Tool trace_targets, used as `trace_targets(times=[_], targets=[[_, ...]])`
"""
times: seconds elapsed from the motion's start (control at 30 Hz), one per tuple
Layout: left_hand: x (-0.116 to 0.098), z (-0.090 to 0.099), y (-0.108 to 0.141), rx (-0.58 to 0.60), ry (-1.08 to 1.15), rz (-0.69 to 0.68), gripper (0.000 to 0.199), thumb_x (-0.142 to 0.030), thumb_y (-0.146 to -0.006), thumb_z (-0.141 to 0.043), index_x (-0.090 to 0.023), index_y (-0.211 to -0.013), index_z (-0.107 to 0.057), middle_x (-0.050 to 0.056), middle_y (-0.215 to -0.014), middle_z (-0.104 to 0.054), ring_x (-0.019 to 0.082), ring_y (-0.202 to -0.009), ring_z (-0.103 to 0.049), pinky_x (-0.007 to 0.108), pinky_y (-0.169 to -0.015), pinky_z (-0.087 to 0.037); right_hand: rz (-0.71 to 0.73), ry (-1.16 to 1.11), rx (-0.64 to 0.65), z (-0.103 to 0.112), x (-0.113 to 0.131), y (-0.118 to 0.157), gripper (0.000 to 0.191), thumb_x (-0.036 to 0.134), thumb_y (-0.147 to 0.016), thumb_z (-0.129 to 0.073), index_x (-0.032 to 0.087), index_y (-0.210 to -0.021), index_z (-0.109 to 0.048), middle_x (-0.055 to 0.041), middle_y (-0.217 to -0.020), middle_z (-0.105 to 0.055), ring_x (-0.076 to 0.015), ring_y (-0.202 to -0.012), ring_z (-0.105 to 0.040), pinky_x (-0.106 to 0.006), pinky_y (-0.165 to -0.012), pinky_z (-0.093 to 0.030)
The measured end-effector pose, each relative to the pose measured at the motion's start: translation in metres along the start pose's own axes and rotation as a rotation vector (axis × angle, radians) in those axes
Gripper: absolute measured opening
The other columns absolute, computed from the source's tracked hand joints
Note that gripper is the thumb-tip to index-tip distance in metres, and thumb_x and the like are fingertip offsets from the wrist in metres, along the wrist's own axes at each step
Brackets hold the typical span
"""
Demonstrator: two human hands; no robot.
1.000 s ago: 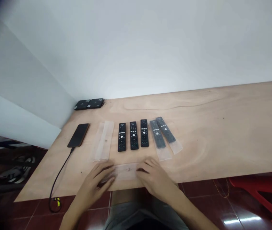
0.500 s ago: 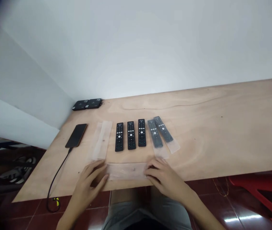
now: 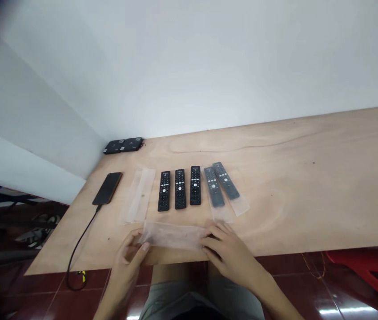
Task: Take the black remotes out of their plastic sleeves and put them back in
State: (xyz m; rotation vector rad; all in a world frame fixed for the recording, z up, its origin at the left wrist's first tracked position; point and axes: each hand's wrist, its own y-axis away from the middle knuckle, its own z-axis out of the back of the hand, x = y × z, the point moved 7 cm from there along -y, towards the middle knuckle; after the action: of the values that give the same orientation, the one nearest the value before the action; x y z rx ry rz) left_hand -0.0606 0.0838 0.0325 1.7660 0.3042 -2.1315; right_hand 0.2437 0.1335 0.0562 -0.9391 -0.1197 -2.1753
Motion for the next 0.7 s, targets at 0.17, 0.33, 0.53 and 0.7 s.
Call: trace_targets(times=[0.17,0.33,0.53,0.7], targets=[[0.014,-0.032,0.014,-0.048,0.334,0.172,0.049,-0.05,-0.084,-0.095,-0.026,-0.12,-0.072,0.008,-0.117,-0.083,0.028,-0.114,-0.081,0.043,-0.106,-0.066,-0.01,0.016,-0.035,0.003,0.004,-0.001,0.023,0.019,-0.114,-0.057,0.027,-0.124,-0.076,-0.0085,-0.115,-0.073,-0.0295,-0.11,-0.064,-0.05,-0.1,-0.053],[-0.003,-0.027,-0.005,-0.159,0.284,0.009,0.025,-0.049,-0.098,-0.082,-0.028,-0.108,-0.074,0.006,-0.11,-0.084,0.024,-0.105,-0.084,0.047,-0.105,-0.069,-0.002,0.02,-0.06,0.0,0.005,0.0,0.026,0.026,-0.114,-0.061,0.027,-0.138,-0.071,-0.0096,-0.122,-0.076,-0.0314,-0.115,-0.066,-0.055,-0.107,-0.054],[-0.065,0.035,-0.101,-0.169,0.367,-0.105,0.026,-0.044,-0.094,-0.086,-0.025,-0.107,-0.073,0.002,-0.104,-0.082,0.019,-0.101,-0.08,0.038,-0.103,-0.068,-0.048,0.011,-0.134,0.0,0.0,0.0,0.024,0.033,-0.116,-0.058,0.024,-0.135,-0.07,-0.0113,-0.125,-0.077,-0.0322,-0.117,-0.069,-0.057,-0.113,-0.054],[-0.101,0.067,-0.19,-0.169,-0.016,-0.125,0.049,-0.04,-0.086,-0.089,-0.021,-0.128,-0.072,0.004,-0.103,-0.081,0.018,-0.091,-0.078,0.029,-0.08,-0.067,-0.025,0.035,-0.169,0.0,0.001,0.0,0.028,0.033,-0.117,-0.054,0.024,-0.139,-0.069,-0.011,-0.125,-0.078,-0.0313,-0.117,-0.07,-0.056,-0.113,-0.054]])
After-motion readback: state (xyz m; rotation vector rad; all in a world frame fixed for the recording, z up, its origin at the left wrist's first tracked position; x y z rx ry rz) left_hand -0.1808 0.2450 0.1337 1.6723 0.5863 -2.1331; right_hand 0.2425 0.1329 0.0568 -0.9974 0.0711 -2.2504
